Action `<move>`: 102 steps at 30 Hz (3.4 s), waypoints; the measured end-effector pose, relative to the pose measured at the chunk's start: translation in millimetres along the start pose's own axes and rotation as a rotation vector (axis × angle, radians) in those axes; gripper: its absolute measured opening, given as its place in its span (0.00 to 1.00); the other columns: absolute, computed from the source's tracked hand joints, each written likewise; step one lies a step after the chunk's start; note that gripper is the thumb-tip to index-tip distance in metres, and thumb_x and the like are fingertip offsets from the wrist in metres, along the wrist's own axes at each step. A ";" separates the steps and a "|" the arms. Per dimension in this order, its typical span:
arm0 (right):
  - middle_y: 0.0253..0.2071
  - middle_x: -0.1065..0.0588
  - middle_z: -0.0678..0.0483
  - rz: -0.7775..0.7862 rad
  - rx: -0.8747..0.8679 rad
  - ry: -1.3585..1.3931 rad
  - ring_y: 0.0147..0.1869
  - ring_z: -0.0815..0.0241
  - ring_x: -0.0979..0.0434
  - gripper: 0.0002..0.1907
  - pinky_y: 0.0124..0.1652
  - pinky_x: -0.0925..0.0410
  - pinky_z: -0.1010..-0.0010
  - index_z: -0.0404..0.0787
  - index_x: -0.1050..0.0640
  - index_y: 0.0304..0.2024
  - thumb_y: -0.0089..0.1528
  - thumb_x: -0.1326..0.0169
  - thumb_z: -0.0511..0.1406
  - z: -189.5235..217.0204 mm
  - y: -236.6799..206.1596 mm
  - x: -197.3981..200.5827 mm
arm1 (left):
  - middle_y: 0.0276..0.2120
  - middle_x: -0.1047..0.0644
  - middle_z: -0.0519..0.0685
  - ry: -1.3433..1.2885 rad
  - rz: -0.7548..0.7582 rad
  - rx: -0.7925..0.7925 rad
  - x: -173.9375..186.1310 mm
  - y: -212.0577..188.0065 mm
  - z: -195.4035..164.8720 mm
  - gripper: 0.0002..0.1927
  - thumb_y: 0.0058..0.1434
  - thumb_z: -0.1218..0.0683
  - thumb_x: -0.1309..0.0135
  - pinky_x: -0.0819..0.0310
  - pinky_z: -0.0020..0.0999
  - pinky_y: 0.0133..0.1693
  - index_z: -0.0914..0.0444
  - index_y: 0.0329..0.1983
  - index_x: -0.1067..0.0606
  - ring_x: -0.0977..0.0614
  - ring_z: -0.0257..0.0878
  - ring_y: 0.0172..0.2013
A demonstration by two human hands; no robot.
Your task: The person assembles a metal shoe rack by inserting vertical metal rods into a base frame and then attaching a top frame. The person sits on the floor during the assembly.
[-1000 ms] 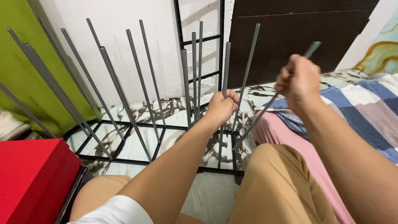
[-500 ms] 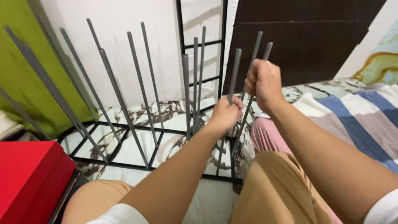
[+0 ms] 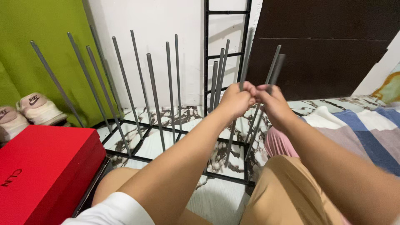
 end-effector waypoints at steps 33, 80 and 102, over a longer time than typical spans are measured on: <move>0.23 0.46 0.60 0.080 0.002 0.207 0.27 0.64 0.47 0.27 0.28 0.45 0.71 0.46 0.40 0.26 0.70 0.58 0.57 81.5 -67.9 2.0 | 0.29 0.28 0.49 0.038 0.229 0.152 -98.6 -8.5 94.0 0.09 0.58 0.68 0.63 0.34 0.35 0.33 0.67 0.36 0.32 0.29 0.37 0.29; 0.16 0.45 0.64 0.072 0.085 0.135 0.16 0.70 0.50 0.19 0.19 0.54 0.72 0.49 0.39 0.22 0.68 0.51 0.36 53.2 23.0 -3.9 | 0.34 0.17 0.50 0.624 -0.112 -0.166 24.6 -63.1 -46.1 0.13 0.58 0.55 0.43 0.21 0.33 0.41 0.62 0.46 0.22 0.15 0.38 0.36; 0.50 0.28 0.44 -0.414 0.389 -0.722 0.52 0.54 0.26 0.25 0.47 0.29 0.62 0.35 0.33 0.59 0.62 0.40 0.33 180.8 78.4 13.1 | 0.30 0.16 0.47 0.614 -0.402 -0.231 135.0 10.6 -134.9 0.14 0.57 0.50 0.43 0.23 0.34 0.37 0.59 0.45 0.22 0.16 0.36 0.32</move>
Point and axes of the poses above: each hand's wrist, its own y-axis towards the middle knuckle, its own x-axis out of the back of the hand, z = x × y, the point moved 6 cm from there along y, towards the middle knuckle
